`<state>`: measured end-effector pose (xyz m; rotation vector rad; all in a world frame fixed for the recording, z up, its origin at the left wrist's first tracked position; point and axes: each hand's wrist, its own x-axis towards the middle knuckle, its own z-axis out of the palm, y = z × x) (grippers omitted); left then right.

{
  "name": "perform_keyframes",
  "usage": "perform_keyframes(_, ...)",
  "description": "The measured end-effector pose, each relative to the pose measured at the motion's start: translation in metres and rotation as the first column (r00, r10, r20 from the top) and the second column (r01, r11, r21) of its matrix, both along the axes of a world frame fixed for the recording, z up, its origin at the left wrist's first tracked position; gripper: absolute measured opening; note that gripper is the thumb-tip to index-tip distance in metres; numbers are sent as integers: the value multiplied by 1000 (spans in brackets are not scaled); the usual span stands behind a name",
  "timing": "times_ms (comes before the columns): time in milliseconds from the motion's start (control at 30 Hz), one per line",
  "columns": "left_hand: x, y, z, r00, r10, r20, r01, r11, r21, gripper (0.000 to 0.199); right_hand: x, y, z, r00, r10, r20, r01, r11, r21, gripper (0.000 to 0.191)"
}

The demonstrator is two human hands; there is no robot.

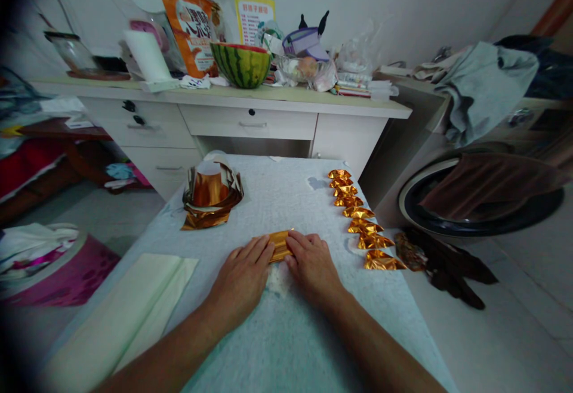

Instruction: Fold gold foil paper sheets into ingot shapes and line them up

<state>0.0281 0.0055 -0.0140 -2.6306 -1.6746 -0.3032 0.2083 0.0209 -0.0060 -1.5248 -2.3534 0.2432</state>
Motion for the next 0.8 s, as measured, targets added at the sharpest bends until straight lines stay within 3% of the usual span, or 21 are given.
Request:
perform_keyframes(200, -5, 9, 16, 966, 41, 256, -20, 996, -82, 32, -3, 4, 2, 996, -35, -76, 34, 999, -16, 32)
perform_keyframes(367, -6, 21, 11, 924, 70, 375, -32, 994, -106, 28, -4, 8, -1, 994, -57, -94, 55, 998, -25, 29)
perform_keyframes(800, -15, 16, 9, 955, 30, 295, 40, 973, -228, 40, -7, 6, -5, 994, -80, -72, 81, 997, 10, 33)
